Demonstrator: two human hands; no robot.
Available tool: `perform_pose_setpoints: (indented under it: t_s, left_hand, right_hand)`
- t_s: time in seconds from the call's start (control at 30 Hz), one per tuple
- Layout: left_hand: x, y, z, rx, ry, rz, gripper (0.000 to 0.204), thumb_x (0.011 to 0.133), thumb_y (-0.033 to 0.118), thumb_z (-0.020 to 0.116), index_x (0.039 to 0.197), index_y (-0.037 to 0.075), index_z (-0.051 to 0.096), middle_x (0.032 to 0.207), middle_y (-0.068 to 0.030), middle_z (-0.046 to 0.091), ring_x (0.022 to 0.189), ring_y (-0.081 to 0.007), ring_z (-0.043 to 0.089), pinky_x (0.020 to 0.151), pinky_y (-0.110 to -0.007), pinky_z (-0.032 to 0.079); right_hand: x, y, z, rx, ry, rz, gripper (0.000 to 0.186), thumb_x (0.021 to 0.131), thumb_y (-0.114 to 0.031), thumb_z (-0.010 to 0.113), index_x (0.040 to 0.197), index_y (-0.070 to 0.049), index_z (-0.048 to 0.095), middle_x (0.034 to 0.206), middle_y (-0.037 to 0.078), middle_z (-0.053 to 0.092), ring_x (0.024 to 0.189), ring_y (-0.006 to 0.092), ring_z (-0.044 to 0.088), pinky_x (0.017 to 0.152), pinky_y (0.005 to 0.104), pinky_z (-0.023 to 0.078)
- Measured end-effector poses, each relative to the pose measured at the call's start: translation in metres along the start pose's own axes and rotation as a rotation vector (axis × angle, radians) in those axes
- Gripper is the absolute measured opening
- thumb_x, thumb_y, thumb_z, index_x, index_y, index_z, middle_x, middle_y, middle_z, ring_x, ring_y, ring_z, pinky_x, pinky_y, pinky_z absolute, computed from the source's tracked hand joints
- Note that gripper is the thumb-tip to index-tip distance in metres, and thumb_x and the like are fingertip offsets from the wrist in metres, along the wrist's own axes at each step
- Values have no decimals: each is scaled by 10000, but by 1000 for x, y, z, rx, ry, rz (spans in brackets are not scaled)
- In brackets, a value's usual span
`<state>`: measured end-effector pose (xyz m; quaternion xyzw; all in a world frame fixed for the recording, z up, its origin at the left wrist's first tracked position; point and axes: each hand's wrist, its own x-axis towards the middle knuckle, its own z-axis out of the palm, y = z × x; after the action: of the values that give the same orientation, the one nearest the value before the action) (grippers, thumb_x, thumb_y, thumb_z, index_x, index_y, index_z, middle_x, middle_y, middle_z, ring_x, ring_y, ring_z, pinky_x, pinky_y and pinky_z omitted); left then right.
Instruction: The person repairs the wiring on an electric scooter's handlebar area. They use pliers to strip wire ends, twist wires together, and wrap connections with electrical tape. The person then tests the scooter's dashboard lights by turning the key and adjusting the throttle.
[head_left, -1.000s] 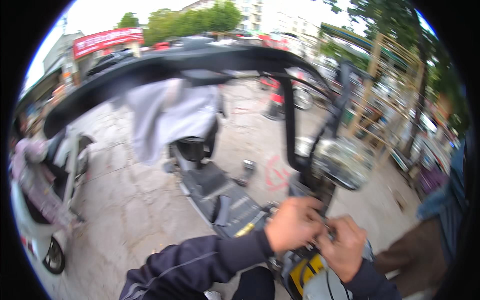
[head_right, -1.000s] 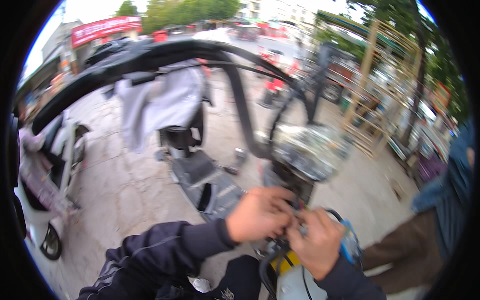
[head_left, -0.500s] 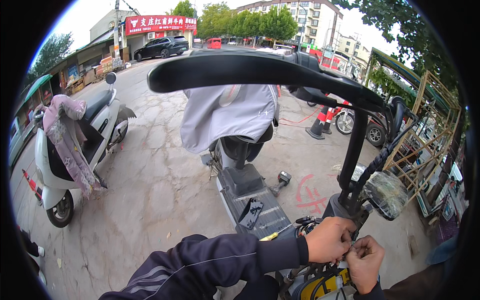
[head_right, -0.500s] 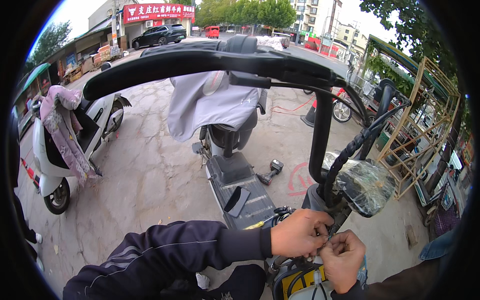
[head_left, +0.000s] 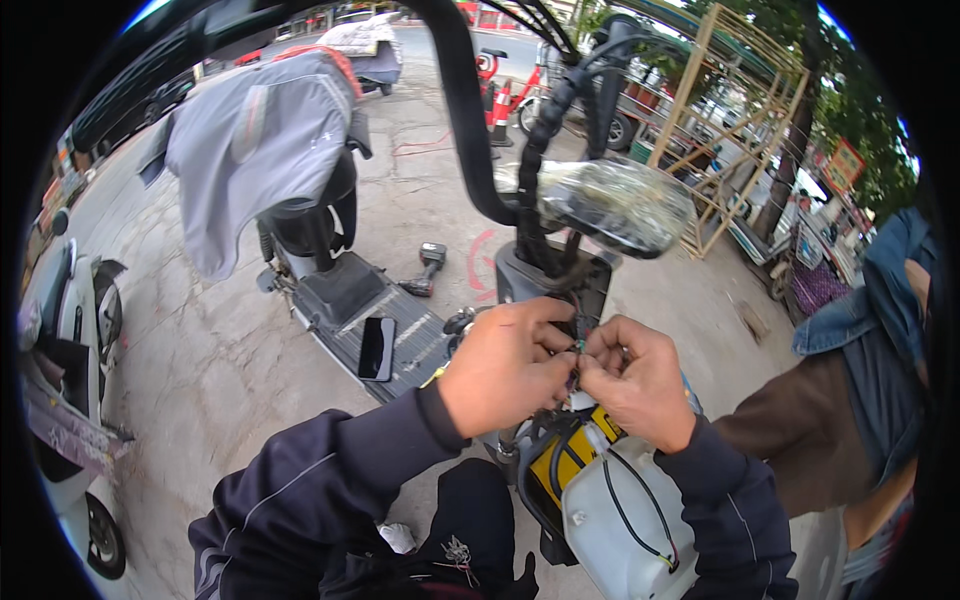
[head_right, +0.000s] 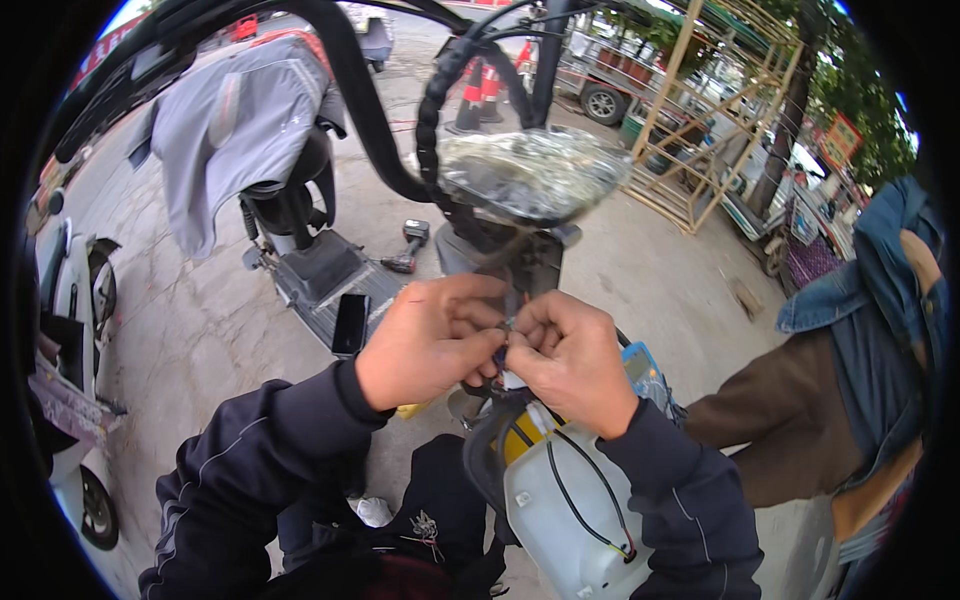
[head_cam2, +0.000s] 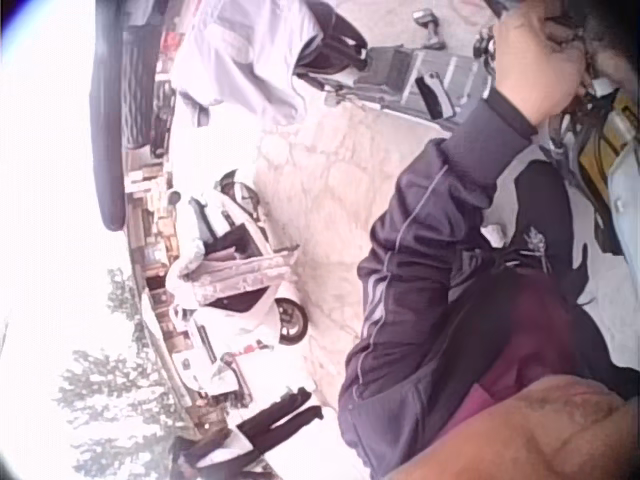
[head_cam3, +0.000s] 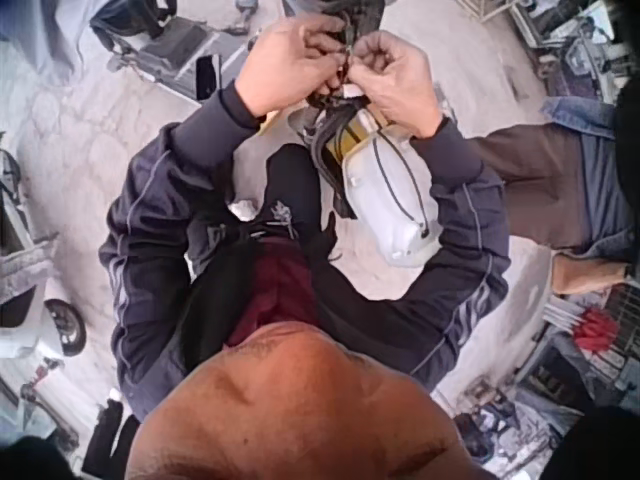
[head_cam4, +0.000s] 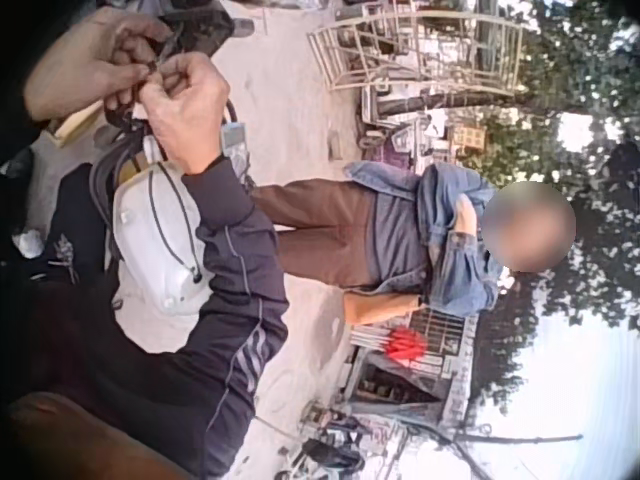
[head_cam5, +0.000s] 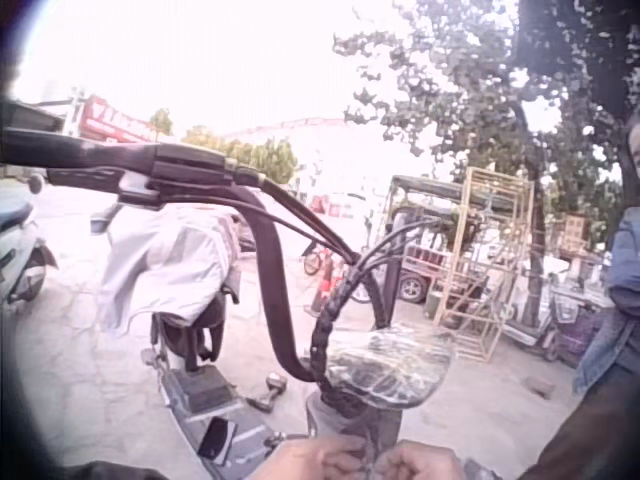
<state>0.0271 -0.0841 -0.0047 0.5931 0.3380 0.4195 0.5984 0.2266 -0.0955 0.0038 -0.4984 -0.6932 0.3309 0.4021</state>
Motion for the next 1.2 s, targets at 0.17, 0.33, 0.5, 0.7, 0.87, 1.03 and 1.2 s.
perform_pose_setpoints:
  t_s: [0.17,0.33,0.5,0.7,0.87,1.03,1.2]
  left_hand:
    - [-9,4,5,31,20,-1,538,933,-89,558,1460,-114,446,1094,-196,733,763,-156,738,627,-264,609]
    - [-13,3,3,70,41,16,555,937,-98,528,1482,-106,422,1096,-196,730,749,-154,733,624,-266,607]
    - [-12,1,3,87,46,37,559,947,-88,542,1491,-98,415,1072,-186,728,744,-146,729,611,-260,597]
    - [-6,-6,10,163,104,93,535,934,-56,622,1448,-94,479,967,-132,750,670,-120,708,587,-243,578]
    - [-1,-15,16,420,276,318,460,896,-23,659,1341,-101,575,848,-109,765,635,-104,702,576,-252,547]
    - [1,-20,16,402,261,294,467,907,-46,620,1366,-90,549,878,-103,750,641,-115,707,566,-251,550]
    - [-15,-13,11,176,193,195,457,966,-35,615,1411,-64,516,1083,-144,750,677,-102,695,559,-224,561]
  right_hand:
    - [0,-4,-5,-39,-58,102,109,867,-40,741,921,41,693,696,21,657,574,18,544,514,232,428]
    - [-5,-9,-2,-66,-27,-36,134,873,-70,752,912,48,700,690,58,678,574,58,603,513,255,463]
    - [-2,-7,0,-137,4,-108,139,866,-63,744,872,67,697,705,58,679,586,84,616,539,263,487]
    - [5,2,0,96,-63,80,130,865,-53,690,867,76,676,748,52,679,682,104,656,616,271,524]
    - [9,1,-1,36,-59,73,188,835,-111,710,837,75,679,764,114,719,718,130,656,656,300,530]
    - [10,-1,-3,48,-95,56,190,841,-114,683,834,76,691,739,113,726,701,151,704,649,302,553]
    - [4,-7,-30,-209,-124,-63,241,930,-207,751,961,32,763,840,50,736,746,114,622,683,296,507]
